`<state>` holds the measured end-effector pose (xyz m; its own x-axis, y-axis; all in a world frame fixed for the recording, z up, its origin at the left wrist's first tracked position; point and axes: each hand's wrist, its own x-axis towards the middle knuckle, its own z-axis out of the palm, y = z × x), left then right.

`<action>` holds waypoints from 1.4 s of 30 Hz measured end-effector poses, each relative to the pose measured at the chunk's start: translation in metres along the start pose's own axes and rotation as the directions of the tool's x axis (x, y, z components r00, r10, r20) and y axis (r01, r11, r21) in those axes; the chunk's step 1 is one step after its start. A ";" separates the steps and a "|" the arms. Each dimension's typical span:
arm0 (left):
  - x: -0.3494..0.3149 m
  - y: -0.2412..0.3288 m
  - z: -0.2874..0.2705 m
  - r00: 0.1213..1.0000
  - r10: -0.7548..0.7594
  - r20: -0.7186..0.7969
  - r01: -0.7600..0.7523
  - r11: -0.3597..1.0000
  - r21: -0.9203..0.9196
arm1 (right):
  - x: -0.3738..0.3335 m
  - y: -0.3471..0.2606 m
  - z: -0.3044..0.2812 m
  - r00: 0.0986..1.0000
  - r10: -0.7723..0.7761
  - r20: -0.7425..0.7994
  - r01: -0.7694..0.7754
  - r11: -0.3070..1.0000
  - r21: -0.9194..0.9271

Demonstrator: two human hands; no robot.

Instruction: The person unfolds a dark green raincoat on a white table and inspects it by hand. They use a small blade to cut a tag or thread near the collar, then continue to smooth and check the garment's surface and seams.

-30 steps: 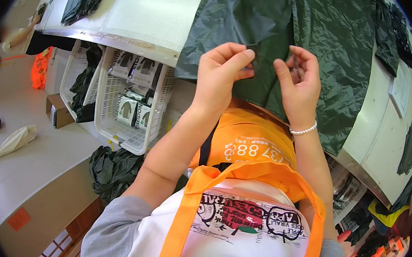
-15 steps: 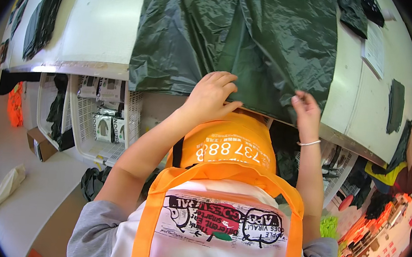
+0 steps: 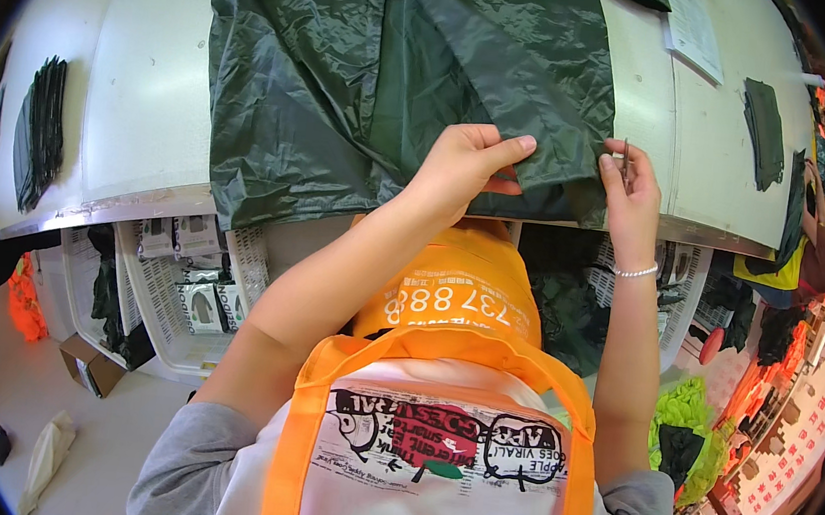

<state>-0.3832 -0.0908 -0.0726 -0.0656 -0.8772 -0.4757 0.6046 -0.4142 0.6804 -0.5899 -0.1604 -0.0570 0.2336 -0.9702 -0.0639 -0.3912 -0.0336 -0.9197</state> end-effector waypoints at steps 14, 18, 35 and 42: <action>-0.031 0.033 -0.009 0.981 0.157 -0.110 -0.147 0.985 0.095 | -0.026 -0.051 0.053 0.938 -0.295 0.183 0.307 0.951 -0.035; -0.023 0.028 -0.027 0.726 0.682 -0.091 -0.609 0.698 0.377 | -0.023 -0.061 0.063 0.989 -0.016 0.144 -0.013 0.980 0.200; 0.006 0.070 -0.024 0.921 0.343 0.183 -0.365 0.606 0.707 | 0.017 -0.074 0.041 0.973 0.180 0.142 -0.209 0.951 0.228; 0.025 0.075 -0.017 0.918 0.373 0.138 -0.372 0.681 0.630 | 0.018 -0.065 0.053 0.984 -0.172 -0.032 0.171 0.985 -0.033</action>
<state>-0.3256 -0.1402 -0.0430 0.0553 -0.9928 -0.1058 -0.0640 -0.1093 0.9920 -0.5133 -0.1629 -0.0193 0.2690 -0.9570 0.1081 -0.3746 -0.2074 -0.9037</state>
